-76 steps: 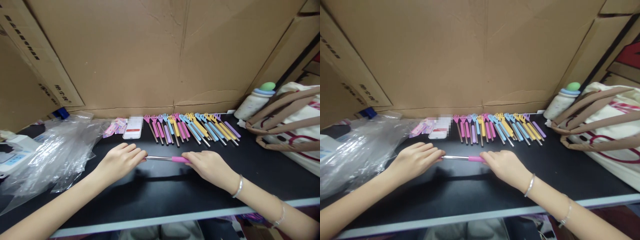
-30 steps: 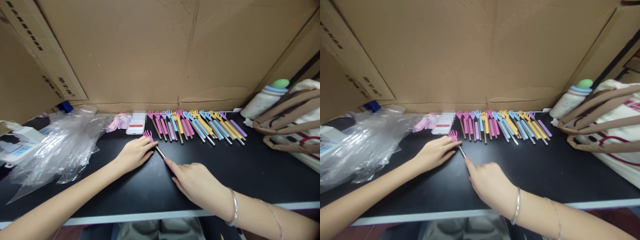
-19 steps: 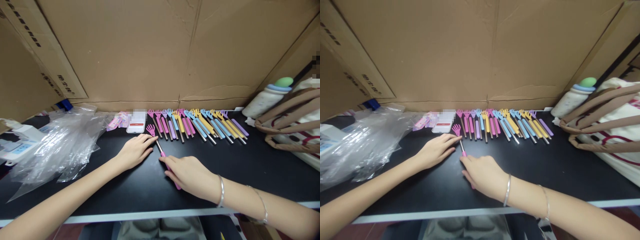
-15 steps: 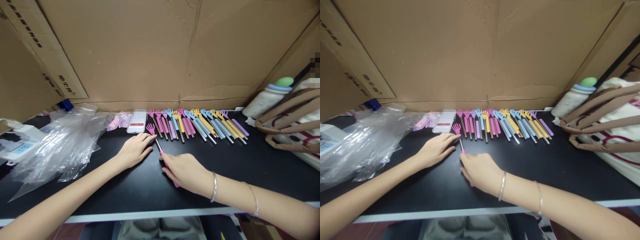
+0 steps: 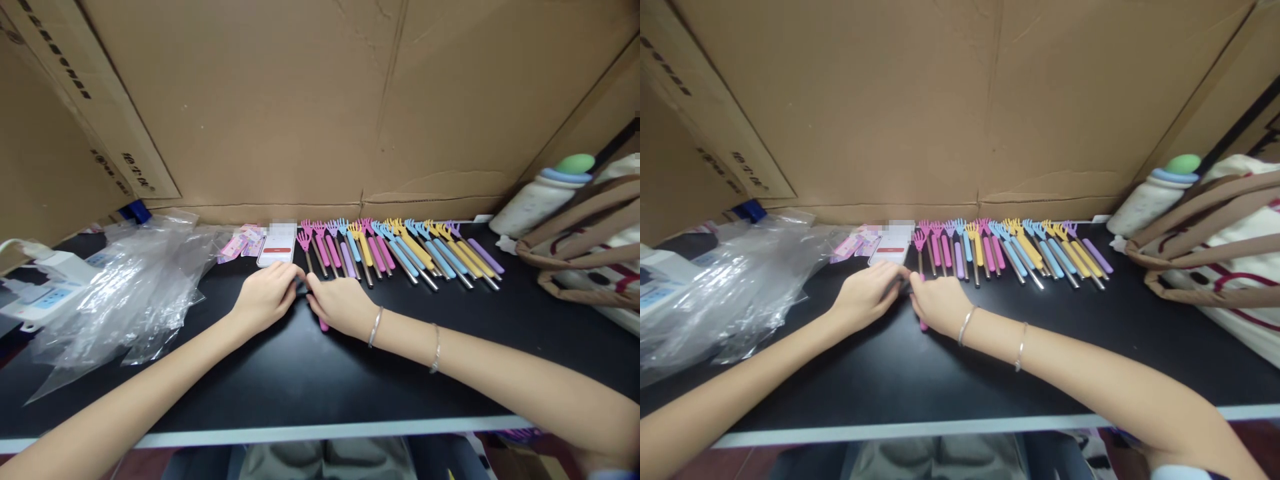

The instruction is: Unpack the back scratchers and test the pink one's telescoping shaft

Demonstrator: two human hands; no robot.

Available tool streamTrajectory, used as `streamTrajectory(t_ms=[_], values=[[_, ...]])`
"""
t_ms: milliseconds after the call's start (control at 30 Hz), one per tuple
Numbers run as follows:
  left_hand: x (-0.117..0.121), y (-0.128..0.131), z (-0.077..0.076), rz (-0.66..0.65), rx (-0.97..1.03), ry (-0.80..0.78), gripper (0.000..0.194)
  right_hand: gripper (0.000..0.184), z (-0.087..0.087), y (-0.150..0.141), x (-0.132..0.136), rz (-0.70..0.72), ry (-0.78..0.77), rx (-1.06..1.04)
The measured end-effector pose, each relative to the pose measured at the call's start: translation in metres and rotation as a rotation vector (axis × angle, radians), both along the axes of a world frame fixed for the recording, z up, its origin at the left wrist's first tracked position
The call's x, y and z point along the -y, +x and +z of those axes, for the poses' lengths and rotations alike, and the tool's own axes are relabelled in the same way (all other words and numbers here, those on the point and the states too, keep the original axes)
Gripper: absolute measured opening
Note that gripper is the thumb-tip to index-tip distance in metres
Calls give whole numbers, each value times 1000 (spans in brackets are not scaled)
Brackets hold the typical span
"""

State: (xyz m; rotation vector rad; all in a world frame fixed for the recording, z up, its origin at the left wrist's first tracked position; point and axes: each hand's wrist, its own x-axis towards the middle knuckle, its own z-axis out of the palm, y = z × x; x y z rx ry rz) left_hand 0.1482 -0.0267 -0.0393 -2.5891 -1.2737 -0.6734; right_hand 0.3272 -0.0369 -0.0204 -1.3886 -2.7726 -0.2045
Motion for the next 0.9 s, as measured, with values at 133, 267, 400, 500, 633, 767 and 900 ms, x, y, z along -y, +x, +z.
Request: streamTrajectory(t_ms=[133, 267, 400, 500, 633, 767, 900], values=[[5, -1, 7, 61, 86, 122, 15, 24, -4, -10, -15, -32, 63, -47], [10, 1, 10, -49, 71, 162, 18, 26, -5, -18, -29, -47, 96, -58], [11, 4, 6, -212, -38, 135, 20, 28, -10, -20, -42, -45, 124, -58], [9, 4, 2, -253, -98, 84, 24, 29, -13, -16, -46, -24, 146, -61], [6, 3, 0, -230, -117, 41, 25, 28, -11, -6, -46, 45, 230, -87], [4, 3, -1, -175, -107, -21, 24, 26, -6, 12, -41, 147, 375, -96], [3, 4, -4, -155, -73, -11, 24, 24, -10, 30, -36, 179, 389, -117]])
